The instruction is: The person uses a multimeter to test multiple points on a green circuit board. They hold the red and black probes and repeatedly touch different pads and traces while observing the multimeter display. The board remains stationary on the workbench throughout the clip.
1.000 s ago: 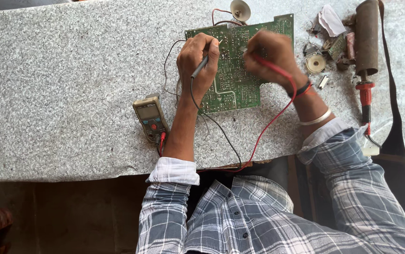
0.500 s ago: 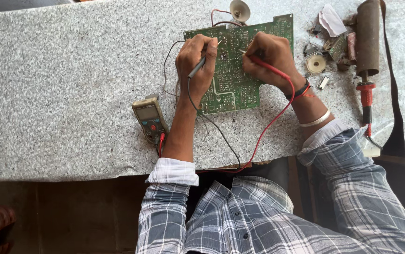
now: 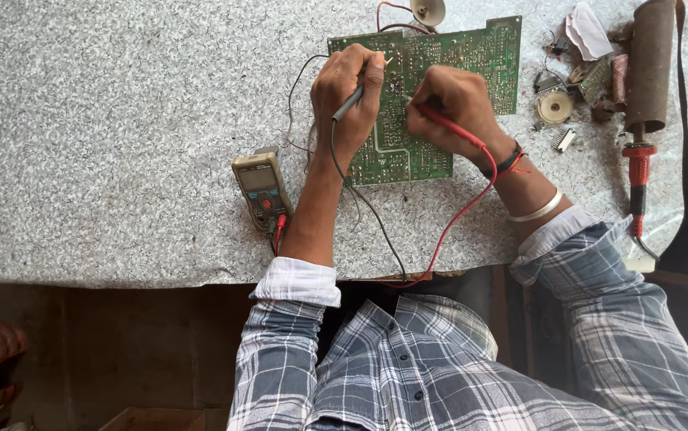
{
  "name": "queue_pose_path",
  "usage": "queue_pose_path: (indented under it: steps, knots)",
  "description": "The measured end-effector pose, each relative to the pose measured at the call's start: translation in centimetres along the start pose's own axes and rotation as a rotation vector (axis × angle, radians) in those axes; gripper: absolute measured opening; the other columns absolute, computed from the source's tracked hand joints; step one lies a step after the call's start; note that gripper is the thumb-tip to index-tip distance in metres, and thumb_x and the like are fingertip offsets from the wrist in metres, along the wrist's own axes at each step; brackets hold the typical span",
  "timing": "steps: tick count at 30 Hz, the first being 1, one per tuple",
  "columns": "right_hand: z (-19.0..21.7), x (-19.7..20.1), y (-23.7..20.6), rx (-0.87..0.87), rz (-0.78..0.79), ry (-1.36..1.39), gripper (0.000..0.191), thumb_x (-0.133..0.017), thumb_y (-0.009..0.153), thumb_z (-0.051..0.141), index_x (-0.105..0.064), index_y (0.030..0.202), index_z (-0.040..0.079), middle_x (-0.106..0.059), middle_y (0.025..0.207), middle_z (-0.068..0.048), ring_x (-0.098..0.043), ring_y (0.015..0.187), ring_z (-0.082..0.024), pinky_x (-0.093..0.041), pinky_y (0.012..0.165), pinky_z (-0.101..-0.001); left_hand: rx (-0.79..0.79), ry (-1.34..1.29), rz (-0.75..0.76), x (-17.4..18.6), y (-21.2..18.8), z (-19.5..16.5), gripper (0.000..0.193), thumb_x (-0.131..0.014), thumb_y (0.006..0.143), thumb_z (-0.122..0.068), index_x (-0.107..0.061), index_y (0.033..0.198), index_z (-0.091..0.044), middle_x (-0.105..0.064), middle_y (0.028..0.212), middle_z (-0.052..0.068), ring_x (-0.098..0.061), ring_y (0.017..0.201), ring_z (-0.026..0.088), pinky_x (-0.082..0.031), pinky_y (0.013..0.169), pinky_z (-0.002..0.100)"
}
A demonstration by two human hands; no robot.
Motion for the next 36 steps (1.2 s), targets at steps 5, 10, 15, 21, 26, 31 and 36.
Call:
queue_pose_path:
  steps: [5, 10, 15, 21, 26, 31, 36]
  knots:
    - [-0.2, -0.1, -0.1, -0.051, -0.015, 0.011, 0.025, -0.079, 0.088, 0.001, -0.055, 0.086, 0.005, -0.061, 0.077, -0.006, -0.061, 0.067, -0.016, -0.049, 0.059, -0.0316, 0.010, 0.021, -0.002, -0.3, 0.0, 0.3, 0.029, -0.061, 0.107, -0.028, -0.062, 0.085, -0.009, -0.055, 0.068, 0.002, -0.055, 0.068, 0.018, -0.045, 0.063, 0.036]
    - [0.0, -0.4, 0.1, -0.017, -0.010, -0.077, 0.024, -0.082, 0.087, 0.004, -0.058, 0.086, 0.006, -0.060, 0.075, -0.004, -0.060, 0.067, -0.017, -0.048, 0.059, -0.0325, -0.017, 0.009, -0.015, -0.4, -0.1, 0.5, 0.028, -0.060, 0.108, -0.028, -0.063, 0.087, -0.010, -0.056, 0.068, 0.001, -0.056, 0.069, 0.017, -0.046, 0.062, 0.035]
    - [0.7, -0.2, 0.4, 0.052, 0.005, -0.111, 0.021, -0.084, 0.089, 0.009, -0.063, 0.090, 0.007, -0.061, 0.081, -0.004, -0.062, 0.076, -0.021, -0.049, 0.066, -0.0348, -0.019, 0.005, -0.020, -0.3, -0.1, 0.3, 0.027, -0.059, 0.108, -0.029, -0.064, 0.088, -0.010, -0.058, 0.071, 0.002, -0.058, 0.072, 0.018, -0.048, 0.066, 0.036]
    - [1.2, 0.0, 0.7, 0.058, 0.015, -0.118, 0.021, -0.087, 0.092, 0.012, -0.066, 0.092, 0.008, -0.062, 0.082, -0.004, -0.062, 0.075, -0.021, -0.049, 0.065, -0.0345, -0.003, 0.010, -0.013, -0.2, -0.1, 0.1, 0.027, -0.060, 0.107, -0.029, -0.064, 0.088, -0.009, -0.059, 0.070, 0.002, -0.060, 0.072, 0.018, -0.048, 0.066, 0.036]
    - [1.2, 0.1, 0.9, 0.049, 0.022, -0.100, 0.021, -0.087, 0.092, 0.011, -0.067, 0.094, 0.007, -0.063, 0.083, -0.004, -0.063, 0.076, -0.020, -0.050, 0.066, -0.0340, -0.008, 0.004, -0.018, -0.3, 0.0, 0.1, 0.027, -0.061, 0.107, -0.028, -0.063, 0.087, -0.009, -0.059, 0.070, 0.002, -0.058, 0.070, 0.018, -0.048, 0.065, 0.036]
    - [1.2, 0.2, 0.7, 0.053, 0.023, -0.088, 0.021, -0.087, 0.093, 0.010, -0.066, 0.096, 0.006, -0.063, 0.084, -0.005, -0.063, 0.076, -0.020, -0.050, 0.067, -0.0339, -0.011, 0.005, -0.017, -0.4, 0.0, 0.3, 0.028, -0.061, 0.107, -0.028, -0.063, 0.086, -0.009, -0.057, 0.069, 0.002, -0.056, 0.069, 0.017, -0.047, 0.064, 0.035]
    - [1.0, 0.1, 0.7, 0.052, 0.024, -0.077, 0.022, -0.086, 0.095, 0.010, -0.065, 0.095, 0.006, -0.064, 0.085, -0.005, -0.063, 0.076, -0.019, -0.050, 0.066, -0.0330, -0.026, 0.000, -0.018, -0.6, -0.1, 0.6, 0.029, -0.059, 0.108, -0.029, -0.064, 0.086, -0.011, -0.058, 0.070, 0.000, -0.056, 0.069, 0.014, -0.047, 0.063, 0.033]
Point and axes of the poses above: each hand's wrist, its own y-axis towards the middle knuckle, its own x-axis out of the back of the hand, z = x × y, the point moved 1 cm from there along y, towards the middle knuckle
